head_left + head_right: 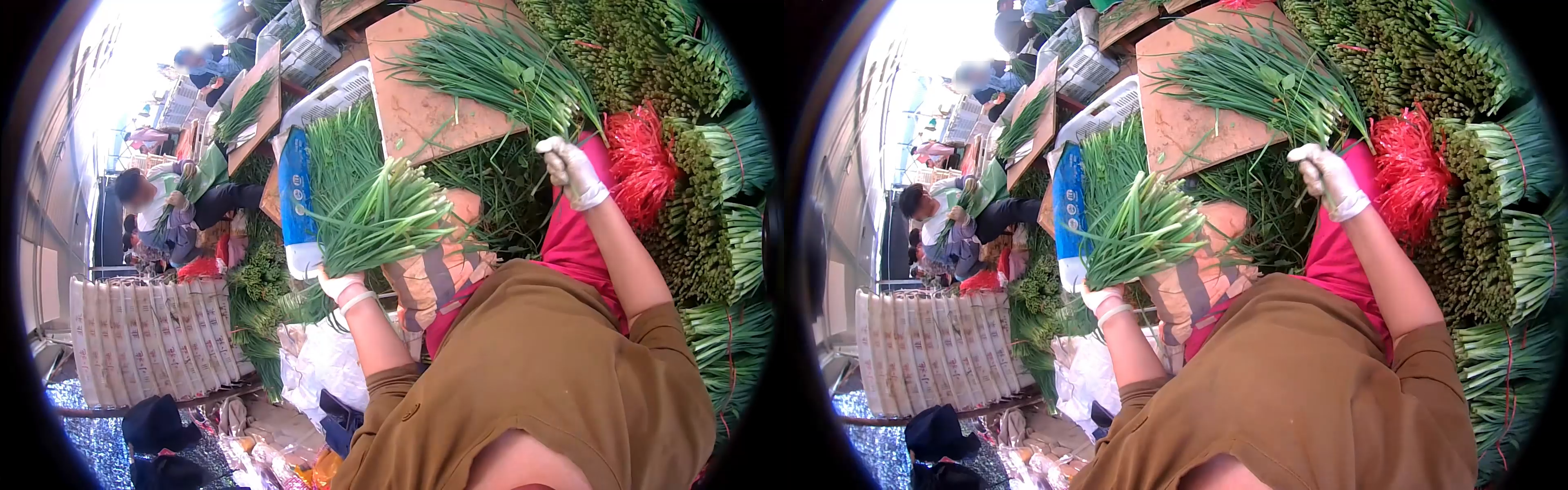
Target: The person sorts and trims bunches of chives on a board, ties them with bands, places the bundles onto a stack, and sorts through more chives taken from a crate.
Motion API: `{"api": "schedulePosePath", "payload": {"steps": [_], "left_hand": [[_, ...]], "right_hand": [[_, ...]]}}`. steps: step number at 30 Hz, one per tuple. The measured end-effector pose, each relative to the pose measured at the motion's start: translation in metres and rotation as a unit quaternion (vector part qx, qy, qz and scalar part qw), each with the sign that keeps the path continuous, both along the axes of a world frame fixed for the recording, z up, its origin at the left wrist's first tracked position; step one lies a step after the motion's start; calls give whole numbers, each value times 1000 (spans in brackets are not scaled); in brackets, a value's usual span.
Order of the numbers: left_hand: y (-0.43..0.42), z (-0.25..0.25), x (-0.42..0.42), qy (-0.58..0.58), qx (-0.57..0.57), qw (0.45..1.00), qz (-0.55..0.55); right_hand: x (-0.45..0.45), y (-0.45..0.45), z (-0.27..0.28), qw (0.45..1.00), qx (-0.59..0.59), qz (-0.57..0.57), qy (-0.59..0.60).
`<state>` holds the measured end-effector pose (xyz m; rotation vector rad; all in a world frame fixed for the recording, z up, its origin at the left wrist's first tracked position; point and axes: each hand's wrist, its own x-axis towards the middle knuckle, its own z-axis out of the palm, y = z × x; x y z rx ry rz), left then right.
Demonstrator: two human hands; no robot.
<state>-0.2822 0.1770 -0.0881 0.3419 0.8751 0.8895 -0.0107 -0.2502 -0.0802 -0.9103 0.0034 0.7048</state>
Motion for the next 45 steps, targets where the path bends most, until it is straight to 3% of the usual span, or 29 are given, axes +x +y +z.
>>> {"api": "schedulePosePath", "payload": {"steps": [1,3,5,7,13,14,16,17,19,20,22,24,25,26,28,29,30,34,36,38,40,43,45], "left_hand": [[-6,2,0,5,-4,1000,3],[-13,8,0,-1,-13,1000,3],[-22,16,4,-21,-18,999,21],[-34,27,9,-24,-11,999,36],[-60,57,24,-22,22,999,14],[-57,56,23,-20,26,999,3],[-47,45,17,-11,31,999,-17],[-37,31,12,-17,40,999,-25],[-36,27,11,-16,22,999,-29],[-36,26,11,-16,12,999,-31],[-29,13,10,14,3,1000,22],[-26,10,9,-3,-16,998,67],[-24,7,7,-15,-8,998,61],[-22,4,3,-26,1,998,54],[-20,-4,-4,-31,32,998,46],[-18,-8,-4,-27,55,997,45],[-17,-11,-5,-24,78,996,44],[-30,11,-9,-62,97,993,-5],[-35,21,-9,-46,114,992,-26],[-39,27,-6,-71,104,991,-34],[-30,20,-9,-85,91,991,-55],[-22,18,-18,-42,94,993,-55],[-28,26,-22,9,116,993,-4]], "right_hand": [[-9,11,7,995,-61,24,-74],[-49,39,34,992,-40,72,-96],[-79,64,64,976,-64,202,-56],[-107,87,76,973,12,227,47],[-108,139,34,955,-77,274,83],[-107,135,28,940,-70,331,41],[-103,105,67,912,-55,404,-49],[-100,94,73,911,-92,390,-94],[-82,69,69,929,-50,364,-46],[-71,54,73,955,-73,286,-40],[-39,19,53,984,39,175,7],[-15,-17,53,996,53,-63,-26],[-7,-33,51,990,100,-98,9],[-2,-45,42,991,57,-111,-48],[-6,-42,46,988,-119,-63,-72],[1,-41,15,982,-161,-16,-96],[-9,-26,24,972,-199,-32,-117],[-20,15,35,976,-135,30,-168],[-32,41,57,957,-191,124,-181],[-39,73,17,914,-163,186,-323],[-62,96,21,898,-188,181,-354],[-61,102,29,943,-148,224,-194],[-43,85,39,936,-146,132,-291]]}}
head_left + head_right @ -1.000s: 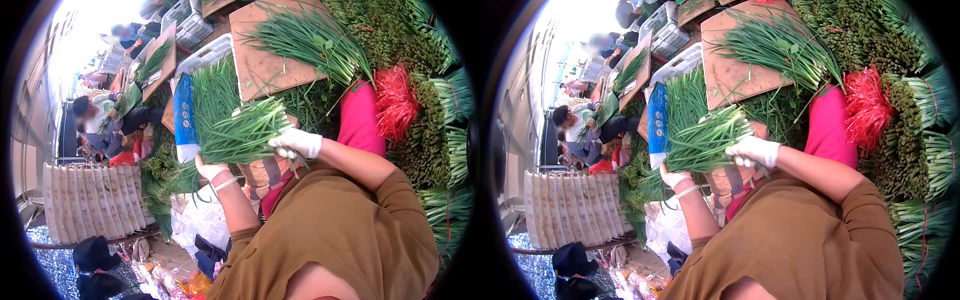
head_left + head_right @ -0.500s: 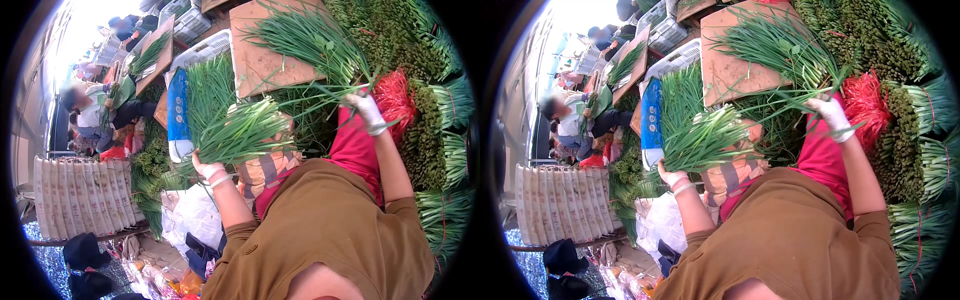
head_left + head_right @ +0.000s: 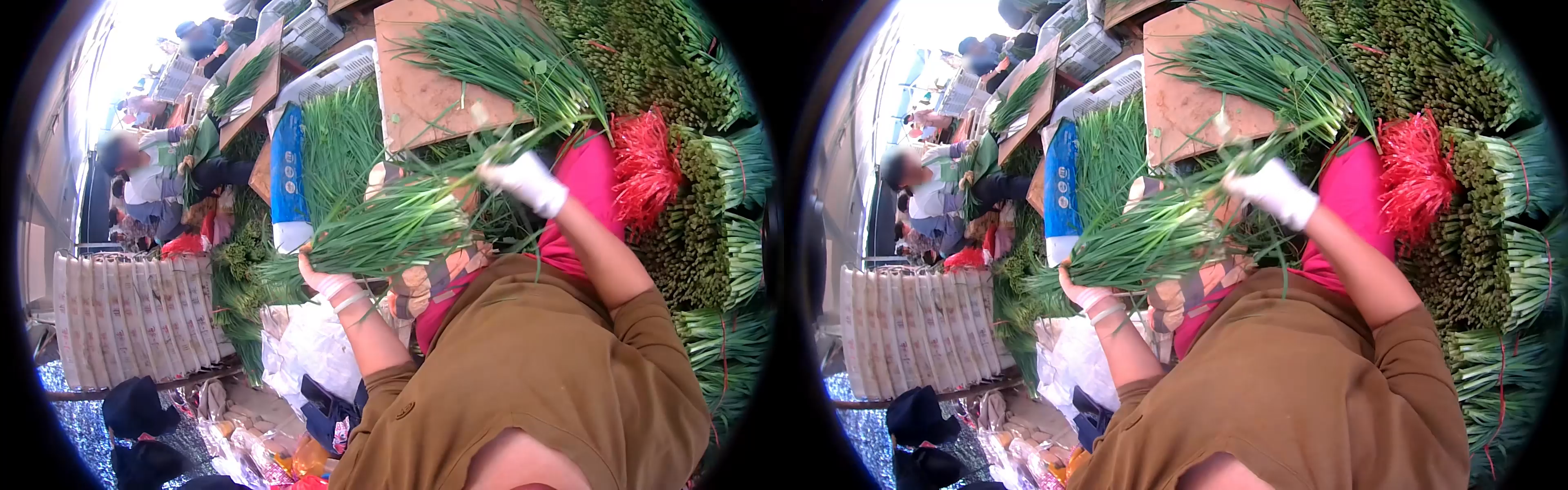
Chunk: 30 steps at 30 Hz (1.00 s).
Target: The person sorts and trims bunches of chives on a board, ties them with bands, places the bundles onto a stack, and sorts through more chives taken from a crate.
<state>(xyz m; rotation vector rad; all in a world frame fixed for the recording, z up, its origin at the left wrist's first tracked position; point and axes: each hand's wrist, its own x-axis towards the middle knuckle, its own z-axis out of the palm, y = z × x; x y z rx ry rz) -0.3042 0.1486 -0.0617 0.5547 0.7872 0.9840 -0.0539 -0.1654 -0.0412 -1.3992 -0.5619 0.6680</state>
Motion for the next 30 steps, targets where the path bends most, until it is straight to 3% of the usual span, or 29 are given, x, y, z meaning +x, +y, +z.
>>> {"api": "schedulePosePath", "payload": {"steps": [1,3,5,7,8,11,13,15,16,17,19,20,21,23,25,30], "left_hand": [[3,-4,-8,-1,-8,1000,8],[17,-20,-28,-6,-24,1000,19],[32,-35,-45,-26,-6,999,27],[33,-30,-51,-33,15,998,54],[39,-27,-56,-75,20,997,14],[29,13,-42,-44,55,998,9],[26,35,-37,-126,74,988,-54],[24,52,-29,-208,94,967,-114],[22,61,-21,-292,105,930,-197],[20,70,-11,-333,60,919,-203],[3,95,18,-328,129,896,-269],[-4,106,33,-321,158,879,-315],[-13,118,45,-310,187,860,-361],[-43,144,61,-244,157,895,-339],[-51,156,69,-51,253,925,-280],[-54,157,92,-56,259,930,-254]], "right_hand": [[6,-14,27,996,-17,-51,65],[28,-40,33,986,65,-128,80],[43,-60,37,984,50,-152,75],[59,-69,36,993,-12,-110,-37],[64,-68,37,994,-22,-90,-64],[73,-54,43,993,-72,-17,-94],[69,-36,47,999,18,21,-40],[70,-18,62,994,-38,23,-102],[68,-7,69,989,-65,24,-132],[62,9,74,985,-96,29,-139],[46,40,112,946,-220,112,-211],[41,60,115,938,-221,152,-219],[29,77,146,897,-283,201,-272],[22,106,152,844,-247,230,-417],[19,129,150,841,-214,260,-423],[3,149,163,810,-234,304,-444]]}}
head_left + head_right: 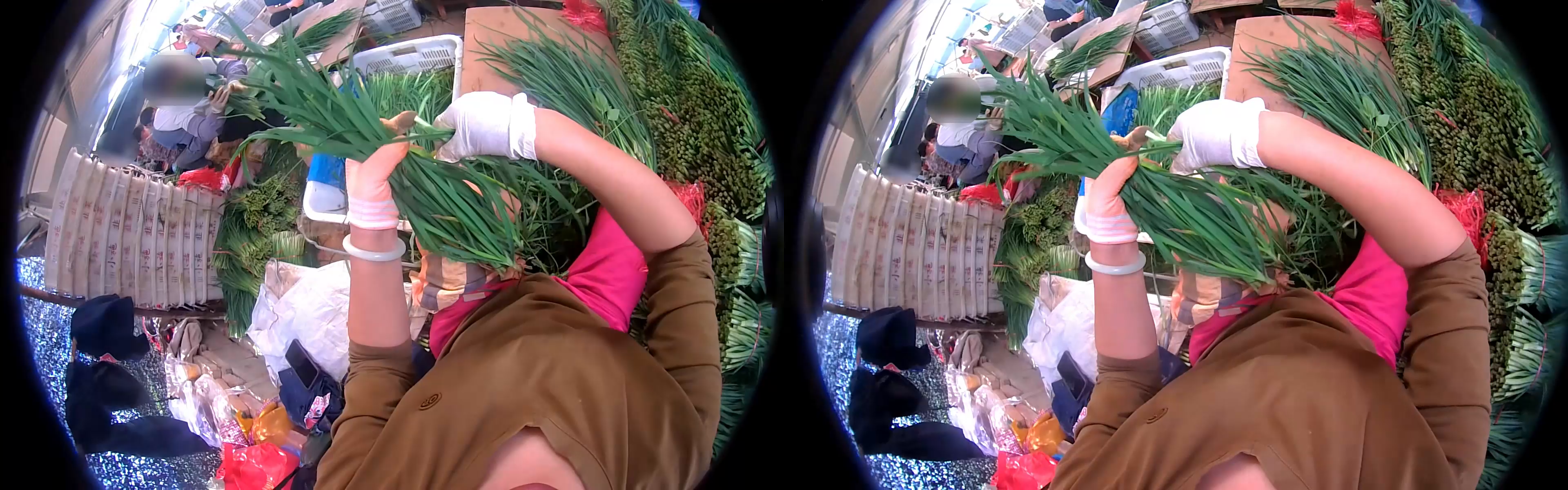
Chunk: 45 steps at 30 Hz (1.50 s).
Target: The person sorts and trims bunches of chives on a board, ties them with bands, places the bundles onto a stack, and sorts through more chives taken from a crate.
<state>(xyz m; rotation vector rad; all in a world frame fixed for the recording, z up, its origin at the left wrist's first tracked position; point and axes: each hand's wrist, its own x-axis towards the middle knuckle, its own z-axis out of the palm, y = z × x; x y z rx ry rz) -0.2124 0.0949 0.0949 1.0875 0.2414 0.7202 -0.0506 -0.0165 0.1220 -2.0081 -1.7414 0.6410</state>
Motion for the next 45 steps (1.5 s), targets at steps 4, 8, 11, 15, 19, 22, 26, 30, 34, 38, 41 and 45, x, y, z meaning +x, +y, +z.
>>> {"api": "schedulePosePath", "payload": {"steps": [4,8,11,15,19,22,26,30,34,38,41,45], "left_hand": [[0,0,5,36,54,997,48],[-6,7,0,41,57,997,27],[-6,-1,0,15,48,997,59],[39,-28,-32,66,115,980,151],[54,-39,-89,-26,-224,969,100],[102,-97,-146,-52,-209,970,116],[99,-118,-168,-106,-241,961,80],[92,-123,-168,-106,-212,968,83],[96,-126,-173,-156,-246,957,8],[87,-119,-168,-183,-278,943,11],[84,-117,-173,-104,-224,966,71],[87,-137,-181,-110,-191,969,109]], "right_hand": [[-9,2,3,999,-3,11,-47],[-14,3,15,993,-24,21,-116],[-16,-5,16,992,-34,1,-125],[4,-22,-36,990,-62,-16,-124],[36,-87,-148,978,-166,-31,-119],[74,-133,-209,899,-370,-25,-232],[73,-124,-171,886,-349,-82,-294],[43,-79,-95,945,-218,-68,-233],[23,-27,-141,997,3,-54,-56],[-10,7,-148,993,-58,-54,87],[-12,-6,-126,993,-111,-31,15],[31,-54,-177,969,-186,-36,-159]]}}
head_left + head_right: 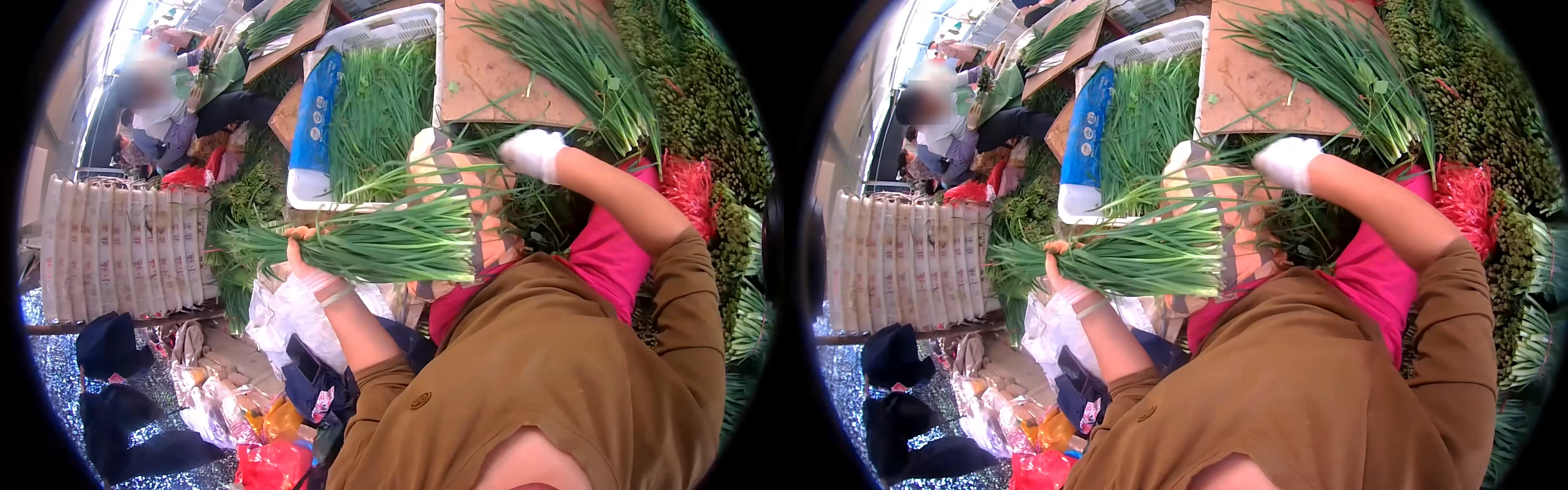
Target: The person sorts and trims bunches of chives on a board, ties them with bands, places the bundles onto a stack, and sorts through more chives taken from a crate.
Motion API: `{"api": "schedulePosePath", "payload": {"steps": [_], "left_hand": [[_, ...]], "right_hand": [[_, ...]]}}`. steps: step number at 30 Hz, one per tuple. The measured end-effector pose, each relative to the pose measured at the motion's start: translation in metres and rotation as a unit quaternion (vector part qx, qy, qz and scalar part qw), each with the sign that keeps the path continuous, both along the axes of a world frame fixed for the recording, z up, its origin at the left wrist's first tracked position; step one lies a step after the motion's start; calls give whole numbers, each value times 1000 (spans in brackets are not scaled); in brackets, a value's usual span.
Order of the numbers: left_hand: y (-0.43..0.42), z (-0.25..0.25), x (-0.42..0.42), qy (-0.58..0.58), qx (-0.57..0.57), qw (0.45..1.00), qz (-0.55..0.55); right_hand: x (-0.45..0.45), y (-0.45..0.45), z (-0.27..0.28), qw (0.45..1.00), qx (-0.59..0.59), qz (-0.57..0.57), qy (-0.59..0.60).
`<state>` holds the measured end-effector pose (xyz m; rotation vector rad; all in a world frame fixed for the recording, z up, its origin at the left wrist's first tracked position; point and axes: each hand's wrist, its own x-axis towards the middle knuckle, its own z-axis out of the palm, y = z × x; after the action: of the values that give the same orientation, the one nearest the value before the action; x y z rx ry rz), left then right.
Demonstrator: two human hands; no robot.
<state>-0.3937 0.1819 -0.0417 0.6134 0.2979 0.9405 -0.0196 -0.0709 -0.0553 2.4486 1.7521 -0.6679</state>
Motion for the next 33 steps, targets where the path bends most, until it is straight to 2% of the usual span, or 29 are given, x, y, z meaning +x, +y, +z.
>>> {"api": "schedulePosePath", "payload": {"steps": [2,4,5,7,9,12,13,16,18,20,22,25,26,28,30,31,32,33], "left_hand": [[-12,8,9,-26,-5,1000,0],[-10,6,10,-42,-15,999,-15],[-4,0,9,-52,-21,998,-29],[5,-7,7,-76,-31,994,-67],[1,-5,8,-66,-59,995,-36],[-3,-8,6,-56,-62,996,-19],[-2,-9,4,-54,-56,997,-17],[-3,-12,2,-60,-48,997,-19],[-4,-14,3,-64,-41,997,-19],[-4,-15,4,-64,-39,997,-16],[-8,-12,5,-59,-43,997,-7],[-9,-16,1,-40,-52,998,25],[-8,-18,-1,-36,-62,997,41],[-5,-23,-4,-10,-29,998,51],[-5,-28,-6,23,-8,996,84],[-7,-26,-3,24,-20,993,112],[-9,-27,-3,14,-26,993,115],[-9,-28,-3,4,-31,993,117]], "right_hand": [[29,-35,-22,1000,-28,2,5],[43,-62,-43,997,78,-17,13],[42,-67,-44,998,67,-8,17],[30,-66,-37,998,-18,-18,55],[19,-61,-26,995,-79,-5,61],[11,-36,4,976,-200,28,-78],[9,-27,18,980,-174,22,-94],[6,8,37,991,115,-57,-41],[-2,48,40,967,256,-12,8],[-18,89,37,952,304,15,37],[-31,131,8,939,335,-28,75],[-42,163,-17,976,169,-61,122],[-39,171,-21,991,68,-47,106],[-31,166,-11,983,133,-32,126],[-21,158,21,975,206,-47,72],[-15,152,25,920,347,-54,172],[-7,144,31,836,476,-63,266],[-6,137,49,790,485,-100,361]]}}
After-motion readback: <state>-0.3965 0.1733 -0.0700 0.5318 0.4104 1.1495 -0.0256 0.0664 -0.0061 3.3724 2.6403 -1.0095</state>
